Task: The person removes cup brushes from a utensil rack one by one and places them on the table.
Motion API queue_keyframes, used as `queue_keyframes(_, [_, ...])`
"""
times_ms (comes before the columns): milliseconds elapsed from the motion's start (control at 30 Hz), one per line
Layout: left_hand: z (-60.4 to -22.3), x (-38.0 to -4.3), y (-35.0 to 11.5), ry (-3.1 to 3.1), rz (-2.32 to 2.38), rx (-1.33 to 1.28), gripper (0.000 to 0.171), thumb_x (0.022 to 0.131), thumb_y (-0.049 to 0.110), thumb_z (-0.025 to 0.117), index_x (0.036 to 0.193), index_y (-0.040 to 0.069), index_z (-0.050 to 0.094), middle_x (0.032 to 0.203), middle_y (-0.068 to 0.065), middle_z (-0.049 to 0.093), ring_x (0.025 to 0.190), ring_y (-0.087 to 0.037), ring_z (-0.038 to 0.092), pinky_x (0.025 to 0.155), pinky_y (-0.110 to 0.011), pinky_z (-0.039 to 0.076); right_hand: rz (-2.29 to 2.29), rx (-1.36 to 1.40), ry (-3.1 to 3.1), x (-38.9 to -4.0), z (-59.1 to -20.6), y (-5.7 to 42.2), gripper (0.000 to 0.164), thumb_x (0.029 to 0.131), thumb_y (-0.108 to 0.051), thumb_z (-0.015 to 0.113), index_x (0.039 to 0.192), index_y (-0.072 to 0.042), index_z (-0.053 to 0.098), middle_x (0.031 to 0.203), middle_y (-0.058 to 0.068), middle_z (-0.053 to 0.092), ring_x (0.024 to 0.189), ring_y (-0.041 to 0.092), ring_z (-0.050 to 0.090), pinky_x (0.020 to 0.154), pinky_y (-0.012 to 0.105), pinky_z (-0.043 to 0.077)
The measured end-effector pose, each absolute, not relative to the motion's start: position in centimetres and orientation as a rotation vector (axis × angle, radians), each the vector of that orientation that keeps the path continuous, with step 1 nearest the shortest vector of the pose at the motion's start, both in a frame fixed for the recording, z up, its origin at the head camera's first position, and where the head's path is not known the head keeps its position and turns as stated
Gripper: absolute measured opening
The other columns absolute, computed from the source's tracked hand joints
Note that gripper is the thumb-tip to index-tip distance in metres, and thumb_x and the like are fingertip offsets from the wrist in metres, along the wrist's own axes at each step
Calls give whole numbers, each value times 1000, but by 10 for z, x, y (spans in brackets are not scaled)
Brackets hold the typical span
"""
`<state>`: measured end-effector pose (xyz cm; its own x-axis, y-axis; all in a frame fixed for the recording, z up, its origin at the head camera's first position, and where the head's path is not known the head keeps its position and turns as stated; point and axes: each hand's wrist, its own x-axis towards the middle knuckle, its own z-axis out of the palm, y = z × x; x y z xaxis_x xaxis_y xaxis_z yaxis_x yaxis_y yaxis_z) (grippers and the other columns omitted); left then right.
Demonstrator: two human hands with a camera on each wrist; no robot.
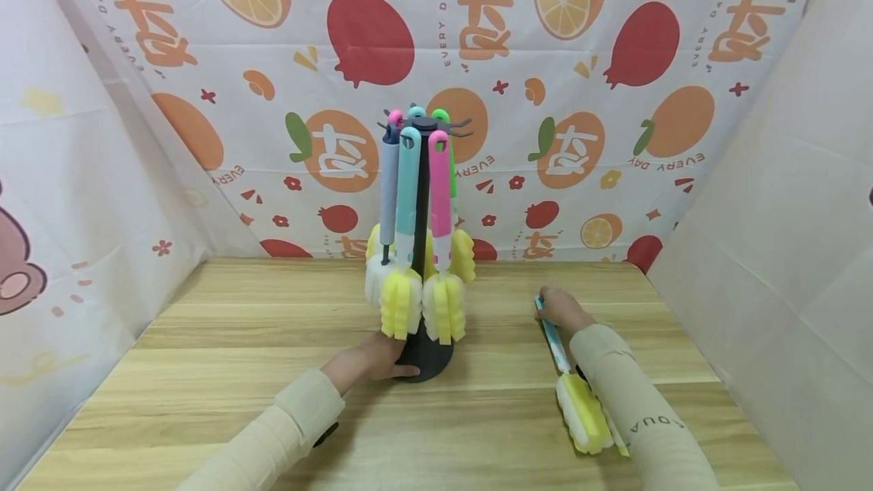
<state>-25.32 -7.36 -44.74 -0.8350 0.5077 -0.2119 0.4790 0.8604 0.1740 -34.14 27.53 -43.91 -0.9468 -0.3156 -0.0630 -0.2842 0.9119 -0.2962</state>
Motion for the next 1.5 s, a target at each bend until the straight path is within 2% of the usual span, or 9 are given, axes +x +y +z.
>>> queue_keyframes(267, [-448,-254,-74,2780,144,756,86,87,53,52,141,-6,22,146,-23,19,134,-36,16,107,-41,17,-418,-447,2969,-343,-440,276,25,80,-9,69,95,6,57,80,12,60,64,21,50,57,32,44])
queue_keyframes(567, [-448,-255,-74,2770,144,762,85,88,53,52,142,-5,21,145,-23,21,133,-36,19,106,-44,19,-389,-352,2915,-342,-438,273,34,86,-16,64,109,8,55,98,21,61,79,26,55,69,40,47])
queue_keyframes(1000, [-446,-252,-74,2777,186,751,85,87,51,56,141,-5,22,145,-23,21,133,-36,18,106,-45,20,-328,-324,2902,-341,-441,272,44,82,-13,68,115,11,51,107,24,57,93,32,56,78,44,47])
queue_keyframes(1500, [-449,-252,-75,2767,204,744,85,87,51,54,142,-5,21,146,-23,18,134,-37,15,106,-45,18,-332,-360,2902,-342,-441,276,44,82,-10,68,115,13,51,107,26,57,90,31,55,76,43,47])
